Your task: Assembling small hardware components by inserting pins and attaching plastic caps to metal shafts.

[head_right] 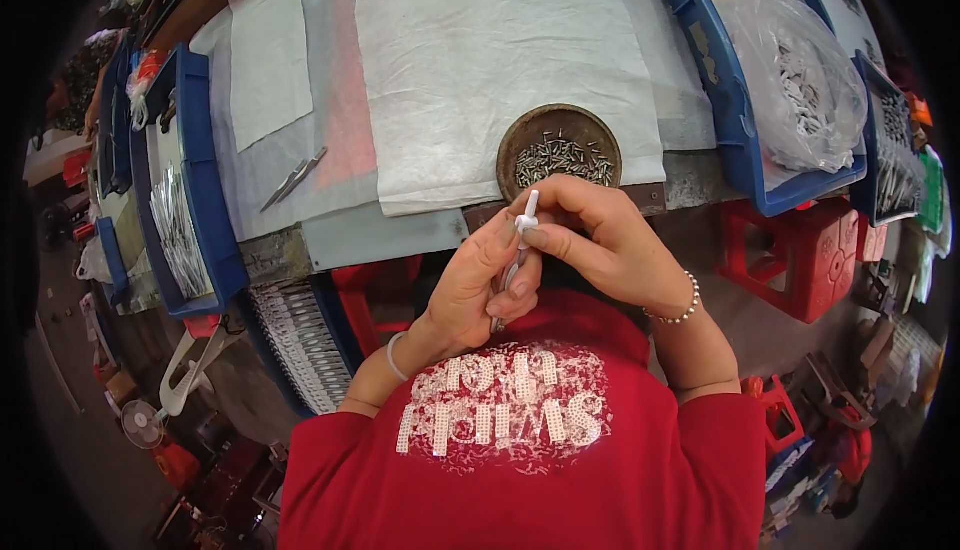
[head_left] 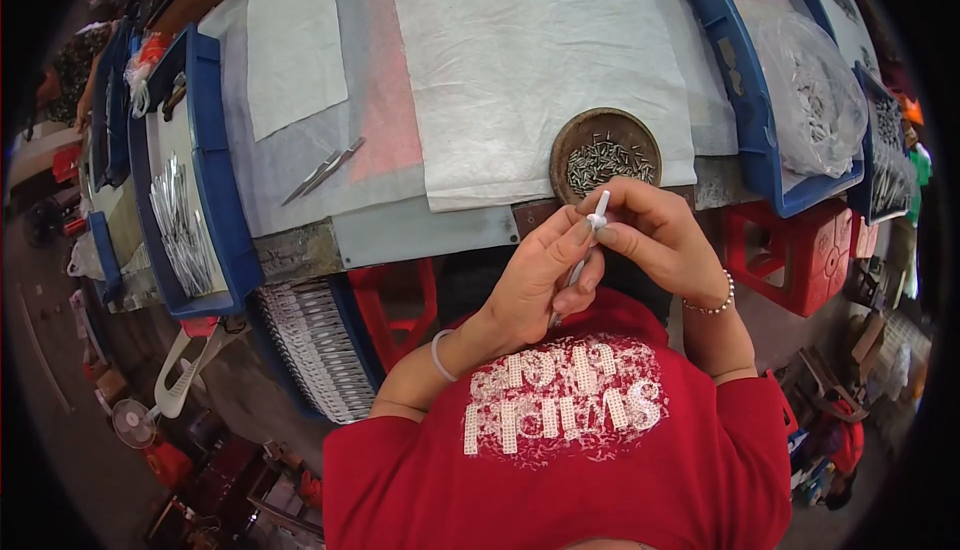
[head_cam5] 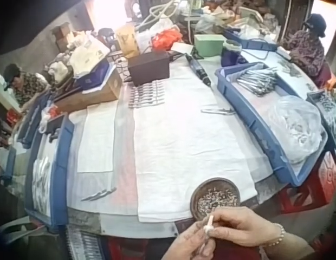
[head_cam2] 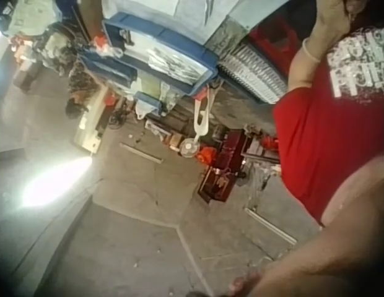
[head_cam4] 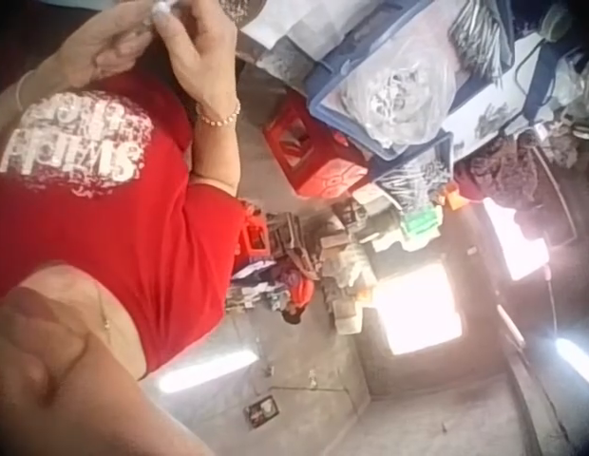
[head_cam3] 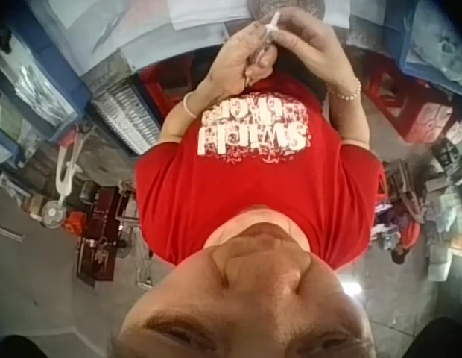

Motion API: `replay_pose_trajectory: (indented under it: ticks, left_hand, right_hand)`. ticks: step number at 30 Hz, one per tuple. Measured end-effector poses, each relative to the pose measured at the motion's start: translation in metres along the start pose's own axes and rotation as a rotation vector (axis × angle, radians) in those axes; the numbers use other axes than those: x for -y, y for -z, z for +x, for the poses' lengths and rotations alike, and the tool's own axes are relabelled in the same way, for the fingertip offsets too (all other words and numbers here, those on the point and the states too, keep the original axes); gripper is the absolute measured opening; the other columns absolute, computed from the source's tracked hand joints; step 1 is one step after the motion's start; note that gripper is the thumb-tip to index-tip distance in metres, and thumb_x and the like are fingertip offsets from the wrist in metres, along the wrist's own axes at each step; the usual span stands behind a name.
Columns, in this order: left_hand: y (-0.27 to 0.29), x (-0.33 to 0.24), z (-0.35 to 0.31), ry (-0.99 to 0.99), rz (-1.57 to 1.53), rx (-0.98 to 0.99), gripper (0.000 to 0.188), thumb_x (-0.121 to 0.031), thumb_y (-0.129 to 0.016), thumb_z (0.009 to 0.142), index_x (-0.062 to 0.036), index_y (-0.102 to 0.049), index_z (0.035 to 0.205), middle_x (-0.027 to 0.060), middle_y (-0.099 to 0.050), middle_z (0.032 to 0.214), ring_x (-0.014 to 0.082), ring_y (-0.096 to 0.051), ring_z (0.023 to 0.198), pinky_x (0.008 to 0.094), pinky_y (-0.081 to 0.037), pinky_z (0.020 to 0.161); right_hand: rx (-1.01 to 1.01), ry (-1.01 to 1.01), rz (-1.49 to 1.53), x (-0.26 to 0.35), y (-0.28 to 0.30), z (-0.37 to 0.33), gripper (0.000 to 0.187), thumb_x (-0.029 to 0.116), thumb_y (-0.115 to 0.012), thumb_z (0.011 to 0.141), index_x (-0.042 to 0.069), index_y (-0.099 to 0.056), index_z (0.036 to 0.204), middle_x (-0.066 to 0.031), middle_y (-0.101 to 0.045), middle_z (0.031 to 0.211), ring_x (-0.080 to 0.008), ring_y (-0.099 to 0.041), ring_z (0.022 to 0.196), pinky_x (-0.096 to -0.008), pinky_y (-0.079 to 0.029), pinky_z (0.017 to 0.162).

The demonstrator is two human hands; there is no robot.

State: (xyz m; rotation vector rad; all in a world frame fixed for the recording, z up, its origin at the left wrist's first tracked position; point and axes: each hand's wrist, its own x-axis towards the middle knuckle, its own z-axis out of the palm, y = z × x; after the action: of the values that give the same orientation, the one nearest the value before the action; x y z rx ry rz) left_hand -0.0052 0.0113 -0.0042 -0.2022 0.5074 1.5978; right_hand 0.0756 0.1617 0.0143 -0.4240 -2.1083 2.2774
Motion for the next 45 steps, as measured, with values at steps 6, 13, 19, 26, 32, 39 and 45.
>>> replay_pose_trajectory:
  ticks: [6, 13, 19, 26, 32, 39, 45]
  left_hand:
    - [0.006, 0.005, 0.001, 0.056, -0.123, 0.058, 0.019, -0.029, -0.046, 0.096, -0.0106, -0.046, 0.100, 0.0026, -0.050, 0.062, 0.0052, -0.032, 0.037, 0.0181, -0.027, 0.035]
    - [0.009, 0.001, 0.000, 0.109, -0.203, 0.063, 0.034, -0.036, -0.029, 0.099, -0.0076, -0.048, 0.102, -0.0003, -0.048, 0.058, 0.0038, -0.032, 0.035, 0.0192, -0.027, 0.034]
    - [0.012, -0.012, -0.003, 0.118, -0.254, 0.065, 0.024, -0.027, -0.030, 0.099, -0.0131, -0.048, 0.108, 0.0014, -0.049, 0.059, 0.0046, -0.032, 0.037, 0.0181, -0.026, 0.036]
    - [0.017, -0.029, -0.011, 0.216, -0.219, -0.034, 0.019, -0.022, -0.034, 0.097, -0.0126, -0.048, 0.105, 0.0036, -0.050, 0.063, 0.0068, -0.037, 0.040, 0.0191, -0.028, 0.037]
    - [0.017, -0.064, -0.023, 0.171, -0.098, 0.095, 0.026, -0.027, -0.038, 0.098, -0.0072, -0.053, 0.104, 0.0039, -0.058, 0.078, 0.0118, -0.053, 0.053, 0.0225, -0.041, 0.045]
    - [0.039, -0.129, -0.047, -0.500, -0.014, -0.124, 0.041, -0.032, -0.037, 0.097, -0.0124, -0.033, 0.134, 0.0205, -0.047, 0.127, 0.0282, -0.051, 0.112, 0.0414, -0.042, 0.094]
    - [0.053, -0.124, -0.080, -0.753, 0.403, -0.421, 0.032, -0.009, -0.044, 0.094, 0.0000, -0.042, 0.124, 0.0152, -0.056, 0.114, 0.0181, -0.057, 0.097, 0.0319, -0.046, 0.086]
  right_hand:
    - [0.054, -0.076, 0.069, -0.003, 0.004, 0.002, 0.011, 0.010, -0.055, 0.090, -0.001, -0.054, 0.090, 0.0012, -0.051, 0.079, -0.0040, -0.045, 0.075, -0.0206, -0.040, 0.064]
    - [-0.067, -0.138, 0.215, 0.001, 0.002, 0.007, 0.012, 0.008, -0.054, 0.091, -0.002, -0.056, 0.097, 0.0009, -0.056, 0.081, -0.0040, -0.050, 0.077, -0.0190, -0.042, 0.068]
    - [-0.092, 0.216, -0.382, 0.029, 0.011, 0.021, 0.016, -0.001, -0.055, 0.083, -0.001, -0.058, 0.098, -0.0083, -0.058, 0.091, -0.0165, -0.057, 0.083, -0.0253, -0.045, 0.073]
    - [0.377, 0.580, -1.112, 0.064, -0.011, 0.040, 0.029, 0.012, -0.060, 0.069, 0.006, -0.059, 0.098, -0.0065, -0.058, 0.101, -0.0221, -0.055, 0.083, -0.0325, -0.046, 0.070]
    - [0.614, 0.684, -1.302, 0.085, -0.027, 0.069, 0.010, 0.018, -0.055, 0.074, 0.009, -0.050, 0.076, -0.0024, -0.049, 0.077, -0.0158, -0.052, 0.075, -0.0276, -0.040, 0.063]
    - [0.275, 0.586, -1.118, 0.106, 0.011, 0.187, 0.009, 0.005, -0.057, 0.080, 0.002, -0.054, 0.088, -0.0120, -0.054, 0.081, -0.0306, -0.055, 0.073, -0.0372, -0.045, 0.065]
    - [0.002, 0.558, -1.179, 0.048, 0.046, 0.300, 0.008, 0.005, -0.053, 0.082, 0.001, -0.056, 0.088, -0.0147, -0.058, 0.086, -0.0317, -0.056, 0.076, -0.0384, -0.045, 0.070]
